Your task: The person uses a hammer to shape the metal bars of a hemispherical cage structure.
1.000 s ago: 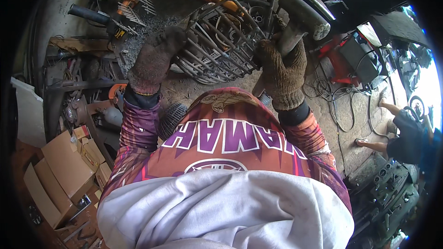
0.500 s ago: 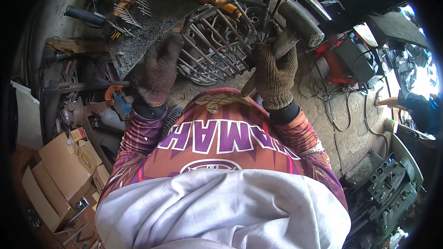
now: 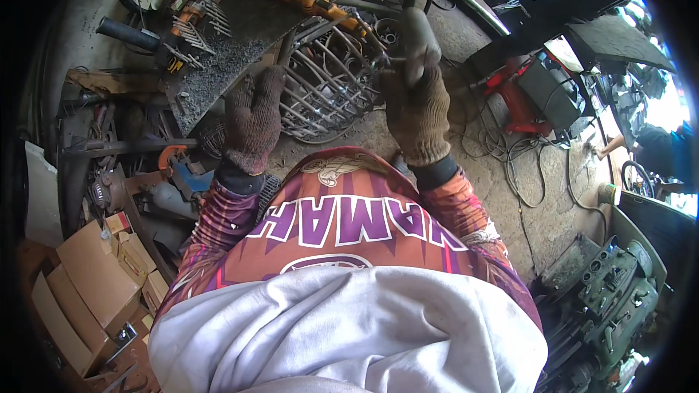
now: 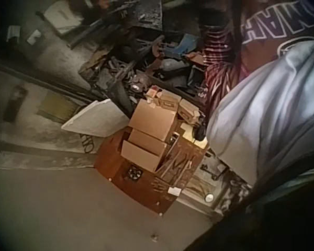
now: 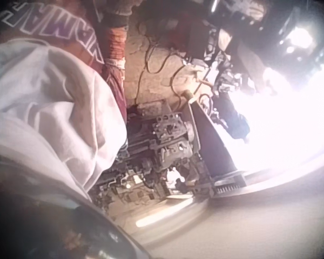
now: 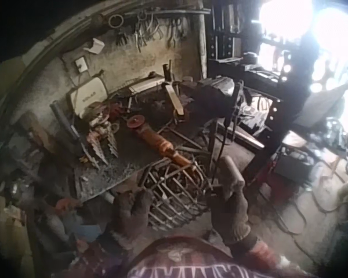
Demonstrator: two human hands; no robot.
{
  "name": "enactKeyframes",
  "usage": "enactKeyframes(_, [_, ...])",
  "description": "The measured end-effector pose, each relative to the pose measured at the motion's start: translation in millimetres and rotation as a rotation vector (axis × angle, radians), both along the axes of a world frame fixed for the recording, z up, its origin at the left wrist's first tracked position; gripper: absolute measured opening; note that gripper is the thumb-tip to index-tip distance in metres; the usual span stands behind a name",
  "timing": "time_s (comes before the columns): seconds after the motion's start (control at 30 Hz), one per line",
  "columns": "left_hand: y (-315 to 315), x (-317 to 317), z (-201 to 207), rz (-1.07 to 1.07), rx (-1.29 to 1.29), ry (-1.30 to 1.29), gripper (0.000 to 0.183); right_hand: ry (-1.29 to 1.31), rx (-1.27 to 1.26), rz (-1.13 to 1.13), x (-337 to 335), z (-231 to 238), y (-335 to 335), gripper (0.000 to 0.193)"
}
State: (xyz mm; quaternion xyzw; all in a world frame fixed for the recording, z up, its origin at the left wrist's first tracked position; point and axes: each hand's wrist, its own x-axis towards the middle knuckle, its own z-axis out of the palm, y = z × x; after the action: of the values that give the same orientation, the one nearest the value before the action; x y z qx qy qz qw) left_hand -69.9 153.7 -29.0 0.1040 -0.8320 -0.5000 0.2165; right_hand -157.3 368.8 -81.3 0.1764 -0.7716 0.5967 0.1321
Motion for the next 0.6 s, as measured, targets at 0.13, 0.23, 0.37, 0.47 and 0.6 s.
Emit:
enactKeyframes(0.13, [-4.7,1.2,1.1,-0.03,-0.048,0.038,0.023,-0.025,0.072,0.099,17.5,7.1,11.6,0.045])
enactKeyframes(0.23, [-1.3,5.7,17.2,-0.019,-0.05,-0.051,0.02,0.012,0.198,0.117,21.5,15.6,15.0,0.048])
enactKeyframes(0.37, [-4.4,6.6,8.9,0.027,-0.259,0.115,0.021,0.098,0.341,0.016,17.0,12.0,16.2,0.053])
enactKeyframes(0.47, [-8.6,8.0,9.8,0.07,-0.399,0.051,0.025,0.016,0.226,0.112,20.3,6.8,20.9,0.057])
enactKeyframes(0.6, [-6.8,7.5,16.2,0.077,-0.451,-0.049,0.03,-0.134,0.235,0.307,38.0,28.8,7.4,0.059])
